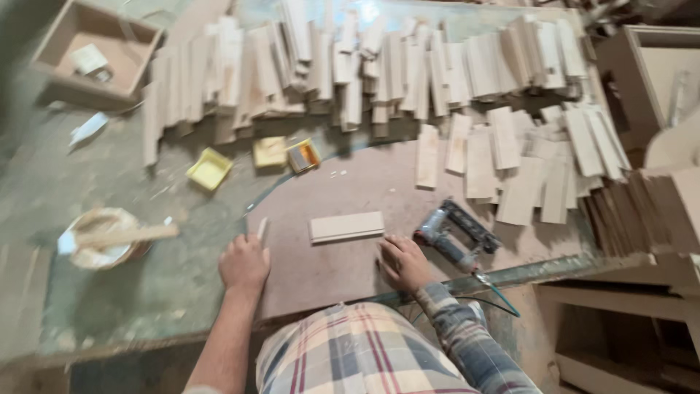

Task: The person assembles small wooden boxes by applying glue to the edges of wooden pieces and fastening them with a pneumatic nail gun. The person repeatedly picks up pieces, applies glue, aligns them, and nails them together to form box structures.

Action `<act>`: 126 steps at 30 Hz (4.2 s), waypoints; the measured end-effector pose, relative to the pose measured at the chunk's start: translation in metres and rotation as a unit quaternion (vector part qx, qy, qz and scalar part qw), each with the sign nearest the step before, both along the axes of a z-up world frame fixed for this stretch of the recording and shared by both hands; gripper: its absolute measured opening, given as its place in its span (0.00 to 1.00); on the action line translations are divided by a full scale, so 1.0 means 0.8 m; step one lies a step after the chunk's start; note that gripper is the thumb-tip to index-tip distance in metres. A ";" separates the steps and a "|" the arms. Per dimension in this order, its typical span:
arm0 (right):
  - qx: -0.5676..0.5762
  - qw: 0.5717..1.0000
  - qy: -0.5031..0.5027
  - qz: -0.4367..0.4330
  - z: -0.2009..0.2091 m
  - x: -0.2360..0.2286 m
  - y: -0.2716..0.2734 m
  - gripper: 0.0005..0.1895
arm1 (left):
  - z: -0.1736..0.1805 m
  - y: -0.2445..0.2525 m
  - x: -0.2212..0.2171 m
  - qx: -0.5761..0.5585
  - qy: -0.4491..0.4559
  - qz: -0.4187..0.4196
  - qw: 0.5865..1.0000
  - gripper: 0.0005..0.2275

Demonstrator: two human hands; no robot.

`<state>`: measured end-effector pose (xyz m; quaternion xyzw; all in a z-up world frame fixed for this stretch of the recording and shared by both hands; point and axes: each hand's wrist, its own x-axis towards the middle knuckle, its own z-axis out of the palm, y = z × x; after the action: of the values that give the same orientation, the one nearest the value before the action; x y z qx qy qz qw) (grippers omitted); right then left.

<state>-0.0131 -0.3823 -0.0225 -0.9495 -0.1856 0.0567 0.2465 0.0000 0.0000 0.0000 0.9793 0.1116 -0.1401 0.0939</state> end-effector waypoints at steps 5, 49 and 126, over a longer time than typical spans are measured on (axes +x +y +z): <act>0.080 0.981 -0.065 -0.165 0.010 -0.014 -0.125 0.15 | -0.001 -0.102 0.026 -0.032 -0.163 -0.230 0.959 0.26; 0.578 0.668 0.382 -0.271 0.092 0.099 -0.060 0.07 | 0.026 -0.210 -0.025 -0.699 -0.024 0.172 0.694 0.15; 0.072 0.977 0.092 0.177 0.015 0.123 0.016 0.17 | -0.032 -0.037 0.036 -0.273 -0.063 -0.126 0.952 0.06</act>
<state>0.0850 -0.3696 -0.0105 -0.8723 -0.3305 0.1733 0.3160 0.0290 -0.0295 -0.0253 0.9292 -0.0611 -0.1139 0.3462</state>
